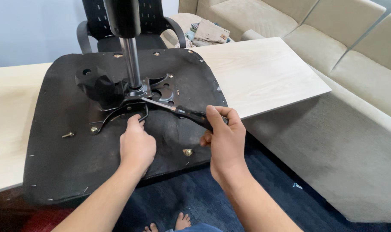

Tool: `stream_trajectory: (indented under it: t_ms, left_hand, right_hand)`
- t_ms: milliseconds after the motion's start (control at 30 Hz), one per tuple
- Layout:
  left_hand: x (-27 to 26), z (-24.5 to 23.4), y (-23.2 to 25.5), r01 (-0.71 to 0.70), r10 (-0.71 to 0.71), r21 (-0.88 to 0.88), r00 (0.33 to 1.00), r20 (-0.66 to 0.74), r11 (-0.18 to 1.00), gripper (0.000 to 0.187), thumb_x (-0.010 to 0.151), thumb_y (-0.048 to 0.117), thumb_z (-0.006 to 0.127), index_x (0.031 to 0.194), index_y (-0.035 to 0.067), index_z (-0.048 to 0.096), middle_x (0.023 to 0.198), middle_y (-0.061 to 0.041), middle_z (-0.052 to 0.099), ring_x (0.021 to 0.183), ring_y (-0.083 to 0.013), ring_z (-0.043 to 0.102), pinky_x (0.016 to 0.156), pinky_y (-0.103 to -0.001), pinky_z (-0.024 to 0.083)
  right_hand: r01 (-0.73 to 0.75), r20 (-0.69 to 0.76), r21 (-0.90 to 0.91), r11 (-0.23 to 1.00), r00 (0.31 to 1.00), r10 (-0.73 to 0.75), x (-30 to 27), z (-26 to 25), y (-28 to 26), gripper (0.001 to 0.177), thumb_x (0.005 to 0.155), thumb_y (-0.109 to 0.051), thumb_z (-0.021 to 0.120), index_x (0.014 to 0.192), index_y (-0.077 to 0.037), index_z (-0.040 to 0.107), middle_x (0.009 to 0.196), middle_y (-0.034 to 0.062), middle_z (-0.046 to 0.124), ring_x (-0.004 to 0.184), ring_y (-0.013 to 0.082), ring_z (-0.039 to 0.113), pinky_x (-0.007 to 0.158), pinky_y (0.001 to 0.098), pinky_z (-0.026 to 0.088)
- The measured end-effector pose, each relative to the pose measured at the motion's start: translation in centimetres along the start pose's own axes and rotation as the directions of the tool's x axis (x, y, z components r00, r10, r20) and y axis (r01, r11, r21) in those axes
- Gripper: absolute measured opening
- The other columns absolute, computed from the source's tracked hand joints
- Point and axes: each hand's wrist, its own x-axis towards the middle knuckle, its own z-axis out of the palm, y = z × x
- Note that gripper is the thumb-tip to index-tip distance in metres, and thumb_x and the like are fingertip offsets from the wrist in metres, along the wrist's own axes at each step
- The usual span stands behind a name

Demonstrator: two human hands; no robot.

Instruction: The person uses a screwdriver to remove multiple screws from the underside of an office chair seat, detaching the metal mounting plate from the seat cushion. The screws are placed on the seat as they are removed.

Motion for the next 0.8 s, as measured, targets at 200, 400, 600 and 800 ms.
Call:
stream_trajectory:
  t_ms: [200,400,600,800]
  left_hand:
    - [1.5,2.9,2.3,0.032,-0.032,0.002,0.999,0.031,1.000,0.055,0.087,-0.002,0.052,0.141,-0.002,0.044,0.121,-0.033,0.065,0.118,-0.0465,0.063,0.103,-0.049,0.048]
    - [5.2,4.9,2.7,-0.132,0.101,0.097,0.957,0.270,0.986,0.066,0.088,0.022,0.070,0.135,-0.007,0.034,0.121,-0.036,0.059,0.115,-0.0497,0.061,0.098,-0.050,0.050]
    - [4.7,2.9,1.4,-0.086,0.061,0.068,0.947,0.315,0.994,0.077,0.087,0.036,0.075,0.138,-0.007,0.036,0.131,-0.034,0.060,0.124,-0.0442,0.060,0.104,-0.046,0.048]
    - [2.0,-0.5,0.4,-0.127,0.125,0.019,0.988,0.089,0.992,0.073,0.084,0.027,0.074,0.143,0.001,0.040,0.141,-0.026,0.054,0.131,-0.0409,0.053,0.106,-0.047,0.044]
  right_hand:
    - [0.038,-0.046,0.043,0.998,0.998,-0.036,-1.7,0.3,0.1,0.025,0.093,-0.022,0.068,0.105,0.000,0.063,0.073,0.0022,0.057,0.053,0.0080,0.048,0.048,0.0280,0.045]
    - [0.084,-0.114,-0.007,0.996,0.990,-0.085,-2.0,0.1,0.6,0.025,0.093,-0.023,0.068,0.104,-0.001,0.064,0.070,0.0017,0.055,0.053,0.0078,0.049,0.048,0.0280,0.046]
    - [0.062,-0.067,-0.111,0.992,0.995,-0.070,-1.7,1.6,1.8,0.023,0.094,-0.024,0.067,0.104,-0.004,0.064,0.067,0.0020,0.056,0.056,0.0083,0.054,0.052,0.0269,0.051]
    - [0.082,0.005,-0.172,0.982,0.997,-0.082,-3.2,3.3,3.2,0.025,0.093,-0.023,0.067,0.108,-0.004,0.062,0.078,-0.0039,0.064,0.057,0.0075,0.058,0.052,0.0255,0.051]
